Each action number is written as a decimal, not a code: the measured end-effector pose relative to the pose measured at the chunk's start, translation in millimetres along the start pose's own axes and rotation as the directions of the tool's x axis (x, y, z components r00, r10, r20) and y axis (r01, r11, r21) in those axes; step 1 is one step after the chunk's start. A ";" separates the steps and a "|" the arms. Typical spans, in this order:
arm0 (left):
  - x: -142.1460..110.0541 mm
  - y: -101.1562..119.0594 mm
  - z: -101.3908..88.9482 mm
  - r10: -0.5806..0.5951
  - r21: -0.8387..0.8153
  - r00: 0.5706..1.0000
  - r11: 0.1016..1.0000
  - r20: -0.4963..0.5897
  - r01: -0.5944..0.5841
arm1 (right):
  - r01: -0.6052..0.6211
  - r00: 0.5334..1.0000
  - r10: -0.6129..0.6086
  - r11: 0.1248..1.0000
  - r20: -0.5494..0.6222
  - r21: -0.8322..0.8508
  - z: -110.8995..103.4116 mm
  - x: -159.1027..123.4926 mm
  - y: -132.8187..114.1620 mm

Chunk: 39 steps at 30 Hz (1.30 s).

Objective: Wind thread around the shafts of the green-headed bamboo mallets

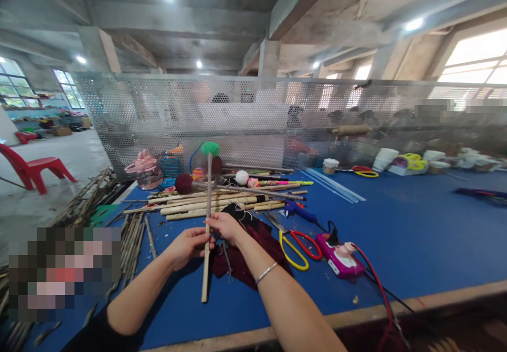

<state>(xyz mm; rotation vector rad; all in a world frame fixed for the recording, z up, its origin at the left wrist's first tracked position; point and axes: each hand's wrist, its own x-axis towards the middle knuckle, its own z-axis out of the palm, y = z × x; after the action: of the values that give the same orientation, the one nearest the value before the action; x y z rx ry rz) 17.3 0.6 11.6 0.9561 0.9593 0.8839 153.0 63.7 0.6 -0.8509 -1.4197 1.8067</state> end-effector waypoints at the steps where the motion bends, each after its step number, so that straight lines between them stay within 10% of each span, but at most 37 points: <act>1: 0.3 -0.7 -0.1 0.008 -0.007 1.000 1.000 -0.018 -0.009 | 0.028 0.999 -0.028 1.000 -0.032 -0.002 1.3 0.6 0.3; 7: 3.0 -0.5 2.5 0.126 0.157 0.976 0.983 -0.180 -0.098 | 0.155 0.977 -0.171 0.980 -0.131 -0.124 6.3 2.4 1.7; 17: -1.1 -1.5 0.6 0.046 -0.003 0.999 0.999 0.005 -0.046 | 0.015 1.000 -0.015 1.000 -0.017 0.015 2.0 -6.6 -5.8; 24: 5.4 -5.1 2.4 0.100 0.130 0.969 0.989 -0.224 -0.072 | 0.099 0.986 -0.097 0.995 -0.132 0.005 10.0 1.2 1.4; 35: 1.1 -3.6 4.8 0.099 0.079 0.995 0.992 0.026 -0.101 | -0.031 0.999 0.033 0.999 -0.038 0.032 3.0 -8.3 -3.4; 39: 3.9 -5.4 1.1 0.120 0.197 0.991 0.975 -0.060 -0.106 | 0.068 0.992 -0.076 0.994 -0.101 -0.086 2.3 -1.6 1.2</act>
<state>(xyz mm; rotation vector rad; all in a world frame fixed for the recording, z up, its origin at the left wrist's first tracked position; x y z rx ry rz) 20.5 2.1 5.8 1.1611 1.0749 0.9372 151.9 60.9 0.0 -0.9111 -1.4476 1.6354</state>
